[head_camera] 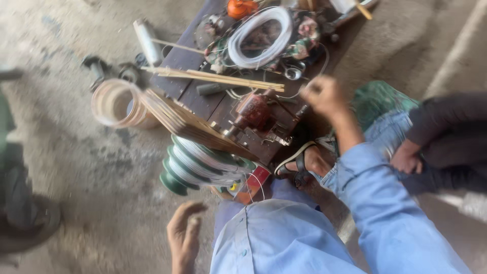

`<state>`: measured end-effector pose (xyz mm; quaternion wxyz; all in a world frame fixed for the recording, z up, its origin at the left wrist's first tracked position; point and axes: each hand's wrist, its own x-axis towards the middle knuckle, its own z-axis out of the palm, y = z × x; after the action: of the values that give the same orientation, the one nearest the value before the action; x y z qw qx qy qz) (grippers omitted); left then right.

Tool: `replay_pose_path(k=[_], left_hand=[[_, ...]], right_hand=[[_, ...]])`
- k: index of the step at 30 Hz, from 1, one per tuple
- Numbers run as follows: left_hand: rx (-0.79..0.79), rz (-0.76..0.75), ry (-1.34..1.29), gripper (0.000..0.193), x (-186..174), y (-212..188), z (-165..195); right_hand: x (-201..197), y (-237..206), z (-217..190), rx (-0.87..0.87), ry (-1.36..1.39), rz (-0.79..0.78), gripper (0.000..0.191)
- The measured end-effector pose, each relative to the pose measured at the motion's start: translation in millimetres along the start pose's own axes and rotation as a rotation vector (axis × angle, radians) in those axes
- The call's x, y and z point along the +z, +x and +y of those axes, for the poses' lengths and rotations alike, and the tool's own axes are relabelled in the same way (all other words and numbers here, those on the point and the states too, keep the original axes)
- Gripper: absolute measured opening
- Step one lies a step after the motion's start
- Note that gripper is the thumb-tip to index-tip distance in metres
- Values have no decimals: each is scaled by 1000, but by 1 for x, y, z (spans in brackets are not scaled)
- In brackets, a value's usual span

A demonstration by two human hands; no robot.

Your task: The person winds white wire onto a green spool mounted on a hand-cranked winding machine. They hold the spool steady, turn the crank with one hand while guiding the wire with the other, and periodically pull and reposition the wire as it builds up on the reel.

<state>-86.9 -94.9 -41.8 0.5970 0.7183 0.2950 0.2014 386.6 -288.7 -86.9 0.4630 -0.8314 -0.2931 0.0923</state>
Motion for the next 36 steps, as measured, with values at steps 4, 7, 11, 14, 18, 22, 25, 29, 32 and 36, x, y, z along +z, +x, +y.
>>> replay_pose_path(k=[4,7,11,14,18,22,25,29,32,36], left_hand=[[24,148,67,64,46,15,25],[-36,254,-76,70,59,34,25],[-88,274,-451,81,74,58,10],[-112,303,-660,96,85,65,7],[-56,369,-550,107,93,61,19],[-34,377,-582,103,93,57,35],[74,295,-724,102,91,64,39],[159,222,-988,90,100,74,35],[162,281,-1029,86,109,71,31],[71,131,-972,86,100,66,22]], right_hand=[[93,-5,67,-99,-376,-316,33],[129,-8,68,-74,-479,-463,35],[131,13,58,40,-590,-595,31],[101,31,60,132,-518,-618,34],[9,29,65,126,-174,-676,30],[-90,-1,46,324,228,-554,23],[-116,-31,10,78,506,-509,20],[-86,-69,-53,202,755,-486,78],[-49,-86,-99,107,1090,-829,88],[-16,-92,-141,419,1115,-1007,105]])
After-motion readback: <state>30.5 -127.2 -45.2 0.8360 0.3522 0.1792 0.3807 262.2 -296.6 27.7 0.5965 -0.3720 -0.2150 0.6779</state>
